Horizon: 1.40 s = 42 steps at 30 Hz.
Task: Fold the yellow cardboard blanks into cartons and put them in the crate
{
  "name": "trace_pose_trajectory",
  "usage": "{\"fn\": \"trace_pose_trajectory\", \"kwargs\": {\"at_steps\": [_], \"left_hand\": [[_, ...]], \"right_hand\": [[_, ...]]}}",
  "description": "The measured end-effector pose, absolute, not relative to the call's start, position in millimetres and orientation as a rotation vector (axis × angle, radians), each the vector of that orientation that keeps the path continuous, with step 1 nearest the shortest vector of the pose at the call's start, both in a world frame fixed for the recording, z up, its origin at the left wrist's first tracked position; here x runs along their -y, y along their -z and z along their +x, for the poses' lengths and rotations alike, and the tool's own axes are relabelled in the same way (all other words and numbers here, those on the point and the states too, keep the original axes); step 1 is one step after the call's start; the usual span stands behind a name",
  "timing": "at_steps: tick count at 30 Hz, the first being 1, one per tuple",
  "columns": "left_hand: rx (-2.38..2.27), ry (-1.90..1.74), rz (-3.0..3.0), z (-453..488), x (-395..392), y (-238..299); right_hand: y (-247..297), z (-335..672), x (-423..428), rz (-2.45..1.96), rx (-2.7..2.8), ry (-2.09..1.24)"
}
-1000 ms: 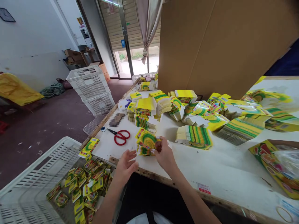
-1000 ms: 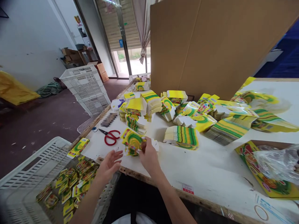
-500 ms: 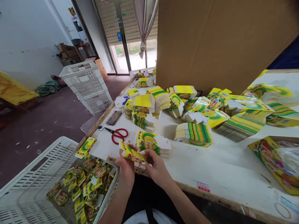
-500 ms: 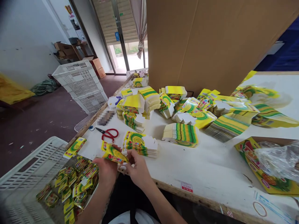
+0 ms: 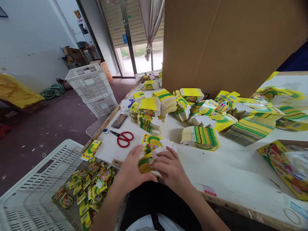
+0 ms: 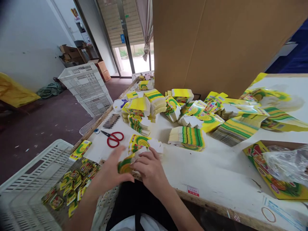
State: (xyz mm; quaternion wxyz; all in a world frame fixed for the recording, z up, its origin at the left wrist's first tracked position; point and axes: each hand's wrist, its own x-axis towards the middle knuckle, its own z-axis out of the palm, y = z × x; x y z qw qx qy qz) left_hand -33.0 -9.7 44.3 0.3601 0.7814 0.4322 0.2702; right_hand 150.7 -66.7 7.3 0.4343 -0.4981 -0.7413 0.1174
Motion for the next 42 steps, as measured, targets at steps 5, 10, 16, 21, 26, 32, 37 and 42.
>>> {"fn": "trace_pose_trajectory", "kwargs": {"at_steps": [5, 10, 16, 21, 26, 32, 37, 42], "left_hand": [[-1.218, -0.506, 1.889, -7, 27, -31], [-1.119, -0.632, 2.117, 0, 40, -12], [-1.096, -0.557, 2.165, -2, 37, -5], [-1.047, -0.53, 2.275, -4, 23, 11], [-1.224, -0.649, 2.299, -11, 18, 15], [-1.288, -0.588, 2.263, -26, 13, -6], [-1.27, -0.494, 2.215, -29, 12, -13], [-1.258, -0.51, 2.304, -21, 16, -17]], "right_hand": [[5, 132, 69, -1.243, 1.231, -0.444], [17, 124, 69, -1.071, 0.631, -1.329], [16, 119, 71, -1.082, 0.772, -1.367], [28, 114, 75, -1.213, 1.345, -0.974], [39, 126, 66, -1.228, 1.433, -0.731], [38, 147, 60, -1.229, 1.615, -0.629], [27, 160, 64, -1.292, 1.727, -0.722], [19, 152, 65, -1.405, 1.539, -0.759]]}}
